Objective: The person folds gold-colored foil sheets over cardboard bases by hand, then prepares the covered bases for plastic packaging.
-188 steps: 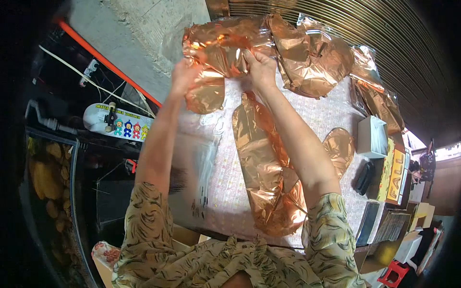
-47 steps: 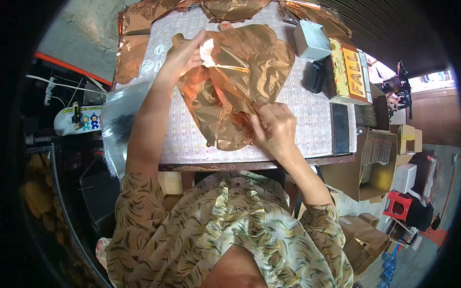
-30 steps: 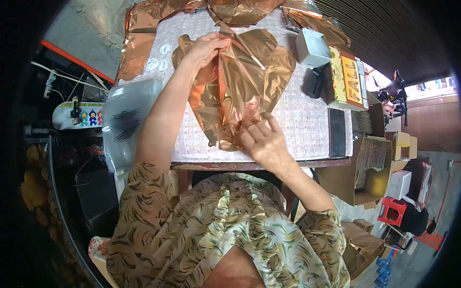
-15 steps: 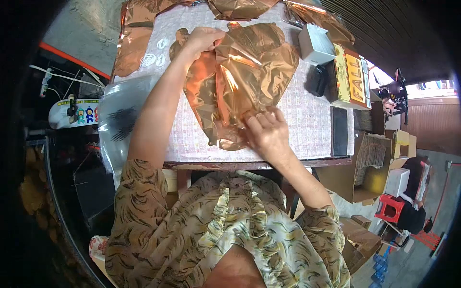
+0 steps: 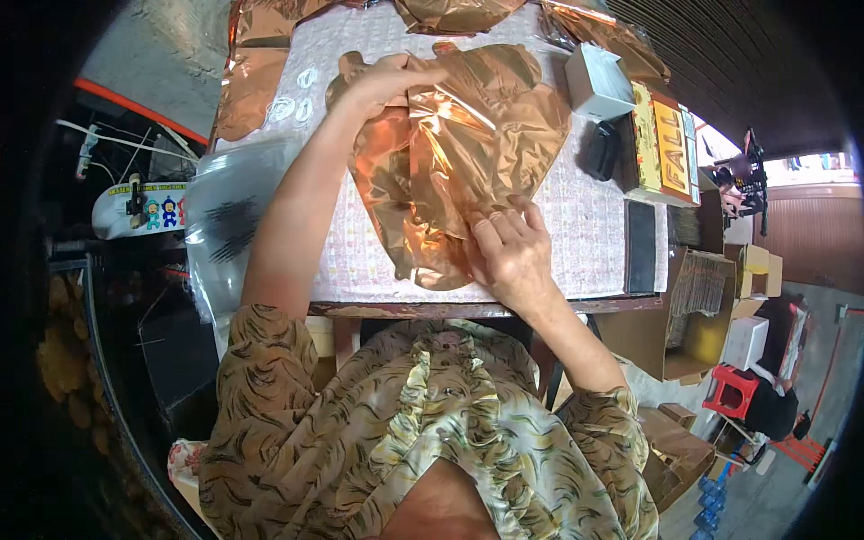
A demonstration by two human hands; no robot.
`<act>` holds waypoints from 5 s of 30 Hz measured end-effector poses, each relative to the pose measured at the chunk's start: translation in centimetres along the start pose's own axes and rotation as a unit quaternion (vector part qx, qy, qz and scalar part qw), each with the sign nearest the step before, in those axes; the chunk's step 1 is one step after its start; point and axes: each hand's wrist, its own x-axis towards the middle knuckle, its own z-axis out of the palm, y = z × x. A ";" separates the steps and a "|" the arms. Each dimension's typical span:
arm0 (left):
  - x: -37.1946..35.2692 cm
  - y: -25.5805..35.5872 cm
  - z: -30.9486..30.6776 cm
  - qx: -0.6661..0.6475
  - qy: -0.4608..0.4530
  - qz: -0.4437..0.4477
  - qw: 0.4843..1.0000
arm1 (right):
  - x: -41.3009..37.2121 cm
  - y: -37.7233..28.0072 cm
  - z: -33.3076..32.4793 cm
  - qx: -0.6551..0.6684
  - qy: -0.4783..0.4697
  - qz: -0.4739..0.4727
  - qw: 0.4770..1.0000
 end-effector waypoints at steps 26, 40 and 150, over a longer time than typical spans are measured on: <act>-3.5 0.4 0.2 0.431 0.227 0.160 0.859 | -0.4 2.1 2.3 -0.030 -0.064 -0.017 0.997; -15.7 -7.7 3.3 0.601 0.196 0.123 0.765 | 0.4 -0.8 -0.5 -0.126 -0.086 -0.046 0.987; -27.9 -3.9 7.9 0.359 0.149 0.204 0.899 | -0.2 2.6 7.5 -0.030 -0.148 0.059 0.987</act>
